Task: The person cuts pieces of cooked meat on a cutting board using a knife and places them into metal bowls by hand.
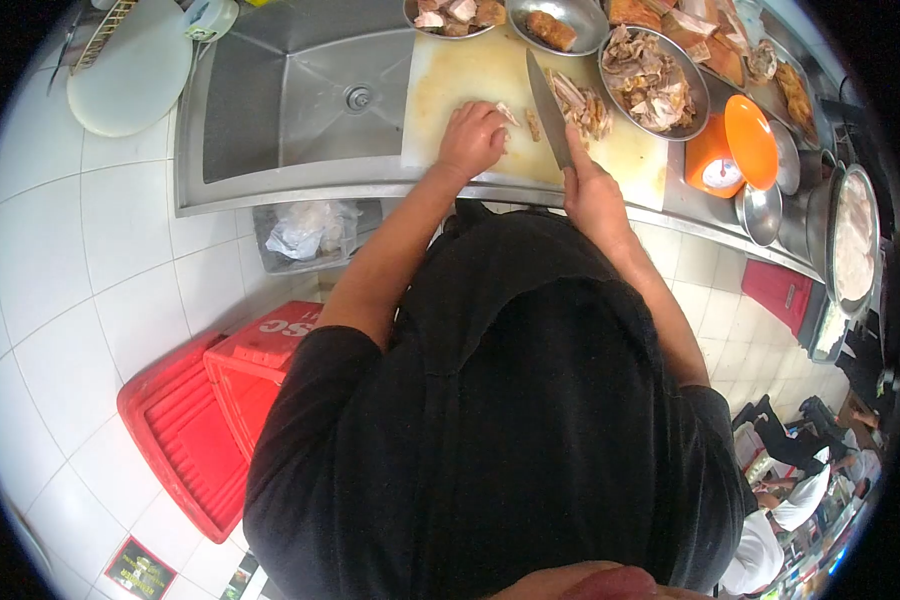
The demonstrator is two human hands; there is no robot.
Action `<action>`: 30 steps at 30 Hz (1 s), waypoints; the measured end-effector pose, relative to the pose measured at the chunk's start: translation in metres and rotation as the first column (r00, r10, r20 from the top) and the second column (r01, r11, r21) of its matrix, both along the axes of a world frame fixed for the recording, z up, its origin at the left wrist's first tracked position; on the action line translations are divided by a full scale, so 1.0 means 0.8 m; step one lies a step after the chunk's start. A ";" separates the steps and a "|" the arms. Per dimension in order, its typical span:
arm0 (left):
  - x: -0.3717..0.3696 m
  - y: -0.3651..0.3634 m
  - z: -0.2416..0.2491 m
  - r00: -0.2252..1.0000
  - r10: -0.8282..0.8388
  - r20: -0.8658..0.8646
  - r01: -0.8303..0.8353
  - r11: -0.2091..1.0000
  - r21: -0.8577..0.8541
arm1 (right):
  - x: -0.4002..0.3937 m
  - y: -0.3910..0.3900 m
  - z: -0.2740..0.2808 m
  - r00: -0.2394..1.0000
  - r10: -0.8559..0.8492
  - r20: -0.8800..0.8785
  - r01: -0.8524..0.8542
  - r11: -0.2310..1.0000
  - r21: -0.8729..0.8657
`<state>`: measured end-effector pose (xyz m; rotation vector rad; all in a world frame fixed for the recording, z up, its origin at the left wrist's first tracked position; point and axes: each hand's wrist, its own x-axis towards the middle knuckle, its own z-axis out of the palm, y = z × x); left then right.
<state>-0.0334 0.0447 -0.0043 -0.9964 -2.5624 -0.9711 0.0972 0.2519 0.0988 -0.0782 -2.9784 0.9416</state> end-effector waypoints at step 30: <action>0.008 -0.032 0.003 0.998 -0.036 0.059 0.031 0.995 0.094 | -0.021 -0.018 -0.021 0.997 -0.071 -0.031 0.068 0.995 -0.080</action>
